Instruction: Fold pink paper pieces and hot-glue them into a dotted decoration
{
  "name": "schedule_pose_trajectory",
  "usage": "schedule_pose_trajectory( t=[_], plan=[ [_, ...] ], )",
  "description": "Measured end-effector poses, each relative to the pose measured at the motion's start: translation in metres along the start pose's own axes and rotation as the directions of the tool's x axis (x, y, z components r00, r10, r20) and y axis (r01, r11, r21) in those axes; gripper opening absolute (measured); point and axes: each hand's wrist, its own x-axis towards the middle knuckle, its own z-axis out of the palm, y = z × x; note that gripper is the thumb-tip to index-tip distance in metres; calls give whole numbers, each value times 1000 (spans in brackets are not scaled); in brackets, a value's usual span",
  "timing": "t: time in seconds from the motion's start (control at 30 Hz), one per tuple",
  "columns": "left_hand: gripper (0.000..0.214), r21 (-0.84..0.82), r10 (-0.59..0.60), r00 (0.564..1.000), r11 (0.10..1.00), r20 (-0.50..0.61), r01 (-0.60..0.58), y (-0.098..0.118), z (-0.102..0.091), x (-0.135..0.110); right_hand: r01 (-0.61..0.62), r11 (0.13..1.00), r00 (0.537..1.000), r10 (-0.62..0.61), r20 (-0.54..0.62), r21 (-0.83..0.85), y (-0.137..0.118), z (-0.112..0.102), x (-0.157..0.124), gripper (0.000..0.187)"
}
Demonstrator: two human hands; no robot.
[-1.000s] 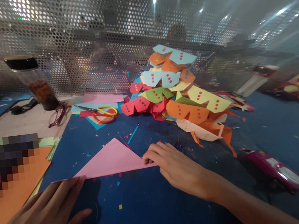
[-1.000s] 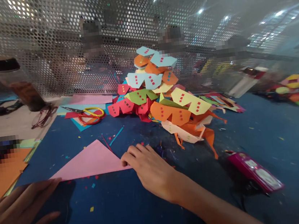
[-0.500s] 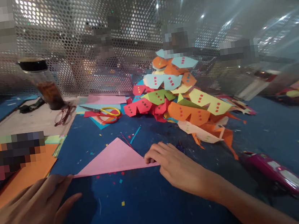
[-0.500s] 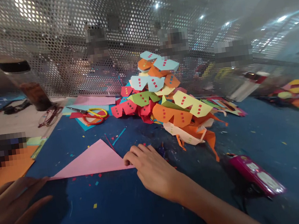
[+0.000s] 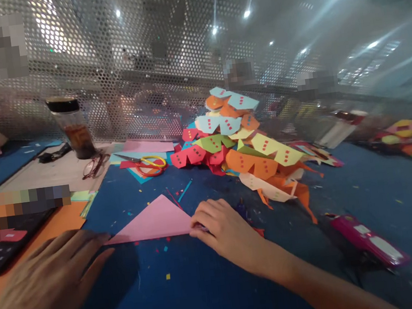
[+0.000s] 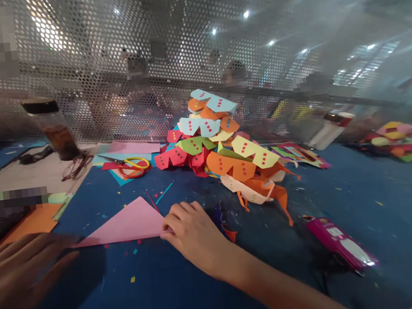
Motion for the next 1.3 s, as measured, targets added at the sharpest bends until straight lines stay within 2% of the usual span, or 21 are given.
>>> schedule_pose_trajectory(
  t=[0.1,0.17,0.23,0.33,0.43,0.47,0.6,0.73,0.97,1.03,1.13,1.2,1.3],
  plan=[
    [32,56,46,999,997,-16,-45,4,-3,1,10,1000,1000,-10,-1,-6,-1,6,3,11],
    [29,-15,80,996,997,-49,-81,5,-5,1,-8,1000,1000,9,-15,20,-1,7,3,11],
    [26,-153,108,994,982,-20,-110,7,-5,1,-38,996,997,43,-61,78,-2,5,3,11],
    [27,-371,-41,996,926,83,69,18,-4,6,-81,974,983,114,-147,210,-5,-1,3,11],
    [32,-542,-165,950,790,265,288,36,-2,18,-79,934,970,152,-188,348,-12,-4,2,13],
    [33,-581,-162,931,743,326,333,42,-1,24,-67,922,969,152,-196,382,-15,-4,2,14],
    [33,-723,-100,907,570,409,389,64,2,45,-15,886,965,135,-225,464,-24,-3,-2,12],
    [34,-754,-142,902,505,408,420,78,10,55,26,881,959,112,-262,473,-28,1,-4,12],
    [34,-818,-196,877,318,438,480,74,20,62,41,864,953,117,-279,502,-25,3,-4,7],
    [37,-825,-180,865,263,468,500,69,18,63,6,824,945,181,-274,566,-22,0,-4,6],
    [36,-824,-69,844,185,532,535,64,15,64,-65,686,925,315,-214,725,-16,-7,-2,13],
    [34,-800,31,806,141,592,583,63,13,64,-99,590,907,385,-172,801,-11,-10,-2,22],
    [34,-753,152,737,115,658,648,63,12,62,-167,503,889,448,-92,848,-6,-13,0,34]
  ],
)
